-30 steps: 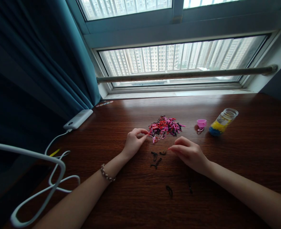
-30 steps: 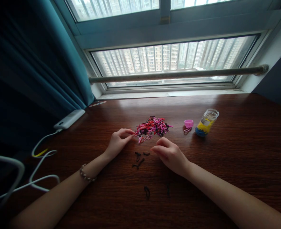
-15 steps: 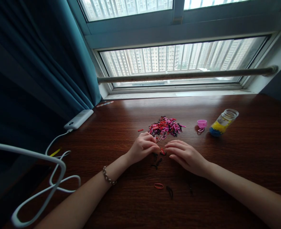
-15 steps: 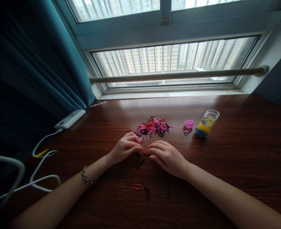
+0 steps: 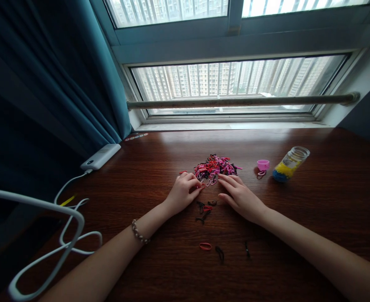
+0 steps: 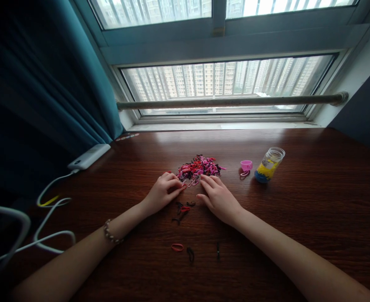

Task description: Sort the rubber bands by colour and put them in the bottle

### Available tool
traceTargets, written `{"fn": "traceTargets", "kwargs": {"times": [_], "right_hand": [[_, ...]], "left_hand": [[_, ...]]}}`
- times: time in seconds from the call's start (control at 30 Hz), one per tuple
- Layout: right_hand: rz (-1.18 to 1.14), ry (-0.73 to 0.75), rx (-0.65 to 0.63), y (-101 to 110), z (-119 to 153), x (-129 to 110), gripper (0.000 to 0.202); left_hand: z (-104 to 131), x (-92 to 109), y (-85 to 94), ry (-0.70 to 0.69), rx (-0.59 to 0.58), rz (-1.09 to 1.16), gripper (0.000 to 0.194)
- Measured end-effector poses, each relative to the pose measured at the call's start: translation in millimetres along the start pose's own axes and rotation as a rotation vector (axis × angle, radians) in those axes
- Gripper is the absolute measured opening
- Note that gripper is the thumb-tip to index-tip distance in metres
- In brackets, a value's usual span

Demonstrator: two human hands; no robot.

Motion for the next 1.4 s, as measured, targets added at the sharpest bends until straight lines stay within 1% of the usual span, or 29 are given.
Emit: {"fn": "traceTargets", "kwargs": {"times": [0.1, 0.23, 0.4, 0.5, 0.57, 0.67, 0.77, 0.8, 0.9, 1.03, 1.17, 1.27, 1.33, 1.4], "right_hand": [[0.086, -0.003, -0.027, -2, -4, 3, 0.041], [0.149, -0.02, -0.021, -2, -9, 2, 0.038], [0.175, -0.022, -0.009, -2, -9, 2, 0.036], [0.167, -0.04, 0.009, -1, -7, 6, 0.036], [0.153, -0.063, 0.041, 1, -6, 10, 0.038], [0.117, -0.089, 0.121, 6, -4, 14, 0.039], [0.066, -0.071, 0.177, 11, -4, 14, 0.039], [0.053, -0.049, 0.167, 11, -4, 12, 0.038], [0.06, 0.008, 0.084, 4, -6, 6, 0.036], [0.122, -0.049, 0.029, -4, -6, 11, 0.037], [0.118, -0.088, 0.007, -8, -5, 15, 0.041], [0.06, -0.09, 0.049, -4, -6, 17, 0.045], [-0.033, -0.073, 0.12, 3, -6, 19, 0.044], [-0.179, -0.059, 0.219, 13, -6, 24, 0.041]], "left_hand": [[0, 1, 1.2, 0.01, 0.005, -0.016, 0.014], [1, 2, 0.8, 0.007, 0.001, -0.032, 0.012], [1, -1, -0.1, 0.02, -0.003, -0.029, 0.013], [1, 0, 2.2, 0.017, 0.008, -0.021, 0.01], [2, 2, 5.9, 0.013, 0.036, -0.008, 0.009], [4, 4, 13.2, 0.01, 0.105, 0.02, 0.01], [6, 4, 18.3, 0.006, 0.164, 0.052, 0.011], [7, 4, 19.1, 0.004, 0.178, 0.063, 0.012], [8, 2, 19.8, -0.011, 0.198, 0.108, 0.01], [9, 0, 19.7, -0.027, 0.206, 0.173, 0.006], [9, 2, 20.2, -0.062, 0.209, 0.21, 0.005], [9, 6, 20.6, -0.113, 0.206, 0.244, 0.005], [9, 8, 20.4, -0.133, 0.201, 0.259, 0.005], [9, 9, 19.2, -0.138, 0.182, 0.276, 0.005]]}}
Point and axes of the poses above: each hand's wrist, its own z-axis away from the middle knuckle, its own y-axis out of the back of the hand, x = y × z, the point moved 8 cm from there along -z, towards the middle knuckle, and after that the axes turned 7 degrees about -x, right-handed, at the moved point
